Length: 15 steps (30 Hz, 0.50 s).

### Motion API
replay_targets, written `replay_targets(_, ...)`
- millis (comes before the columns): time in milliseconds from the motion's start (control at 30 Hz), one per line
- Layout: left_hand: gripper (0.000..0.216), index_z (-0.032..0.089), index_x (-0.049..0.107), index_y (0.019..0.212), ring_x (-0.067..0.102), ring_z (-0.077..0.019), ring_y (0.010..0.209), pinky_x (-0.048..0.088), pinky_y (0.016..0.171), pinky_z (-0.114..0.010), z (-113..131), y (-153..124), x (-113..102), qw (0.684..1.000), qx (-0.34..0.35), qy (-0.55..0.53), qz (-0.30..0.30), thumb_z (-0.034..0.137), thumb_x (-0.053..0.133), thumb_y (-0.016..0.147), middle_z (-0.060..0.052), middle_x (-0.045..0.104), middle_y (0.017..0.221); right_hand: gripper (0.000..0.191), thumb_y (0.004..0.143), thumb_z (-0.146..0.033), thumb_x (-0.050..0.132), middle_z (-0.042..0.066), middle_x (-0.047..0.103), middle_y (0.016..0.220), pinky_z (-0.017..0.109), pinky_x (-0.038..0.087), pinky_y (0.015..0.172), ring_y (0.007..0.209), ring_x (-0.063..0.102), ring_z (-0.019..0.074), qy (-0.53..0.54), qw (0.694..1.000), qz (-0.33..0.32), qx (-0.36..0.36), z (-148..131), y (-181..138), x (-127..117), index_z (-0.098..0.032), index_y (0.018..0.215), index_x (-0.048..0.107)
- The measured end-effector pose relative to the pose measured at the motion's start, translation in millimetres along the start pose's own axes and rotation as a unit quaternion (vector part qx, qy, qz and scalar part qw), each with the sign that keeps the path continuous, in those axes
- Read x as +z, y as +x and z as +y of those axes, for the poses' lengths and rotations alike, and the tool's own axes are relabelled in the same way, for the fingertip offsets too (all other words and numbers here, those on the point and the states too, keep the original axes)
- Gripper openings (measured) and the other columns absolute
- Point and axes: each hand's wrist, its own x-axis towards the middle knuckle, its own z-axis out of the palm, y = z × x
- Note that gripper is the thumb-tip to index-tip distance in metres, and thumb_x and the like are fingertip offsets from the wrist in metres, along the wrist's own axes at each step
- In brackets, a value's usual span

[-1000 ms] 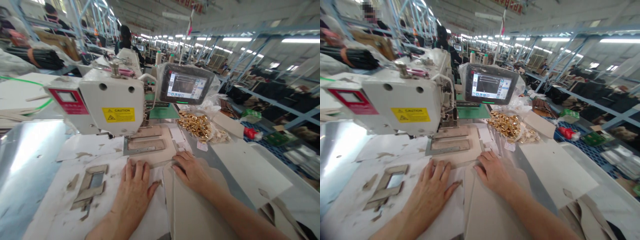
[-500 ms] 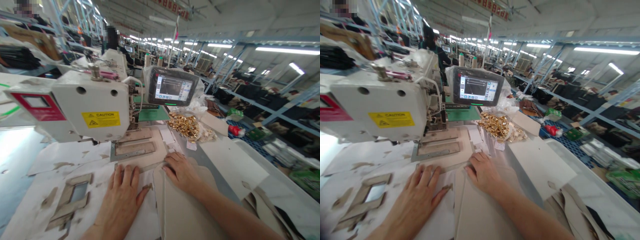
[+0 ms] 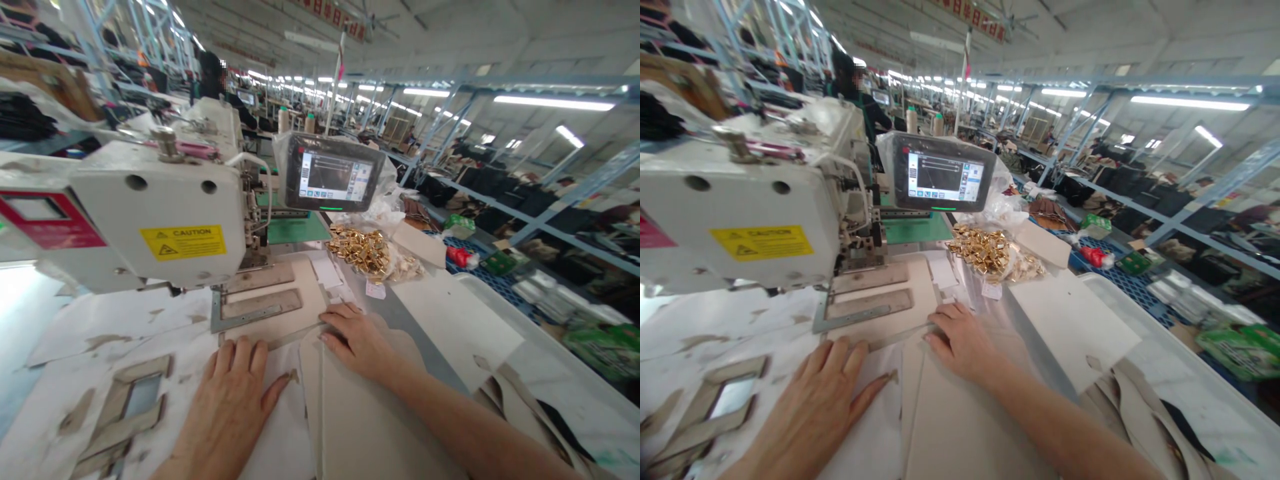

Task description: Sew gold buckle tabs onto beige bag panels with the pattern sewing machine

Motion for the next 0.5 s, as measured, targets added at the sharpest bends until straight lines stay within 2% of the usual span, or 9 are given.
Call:
replay_targets(100,0.039,0.014,0.066,0.107,0.054,-0.0333,0.097,0.048,0.084,-0.049,0,0,-1,1.000,-0.004,-0.013,-0.006,0.046,0.054,0.087,-0.014,0.059,0.100,0.033,0.096,-0.027,0.045,0.013,0.062,0.124,0.038,0.040,0.106,0.119,0.053,0.0209,0.017,1.000,0.005,0.008,14,15,-5,-0.014,0.123,0.060)
replay_targets(233,0.037,0.016,0.067,0.101,0.054,-0.0329,0.096,0.048,0.084,-0.049,-1,2,-2,1.000,-0.002,-0.023,-0.016,0.046,0.054,0.086,-0.012,0.059,0.097,0.051,0.097,-0.028,0.040,0.023,0.038,0.149,0.044,0.028,0.116,0.141,0.032,0.0279,-0.051,0.998,-0.026,0.020,40,57,2,0.001,0.139,0.045)
replay_targets(367,0.041,0.015,0.066,0.106,0.054,-0.0329,0.098,0.049,0.085,-0.050,-6,3,1,0.999,0.007,-0.032,-0.013,0.049,0.054,0.085,-0.013,0.061,0.100,0.057,0.099,-0.032,0.034,0.018,0.028,0.155,0.045,0.021,0.118,0.145,0.023,0.0280,-0.120,0.989,-0.062,0.065,52,84,24,-0.001,0.147,0.035)
replay_targets(500,0.044,0.016,0.065,0.112,0.054,-0.0327,0.100,0.049,0.086,-0.050,-10,2,3,0.999,0.017,-0.039,-0.019,0.049,0.053,0.085,-0.013,0.061,0.102,0.057,0.101,-0.036,0.029,0.014,0.029,0.156,0.044,0.023,0.117,0.144,0.025,0.0272,-0.163,0.983,-0.053,0.071,49,83,33,-0.005,0.149,0.032)
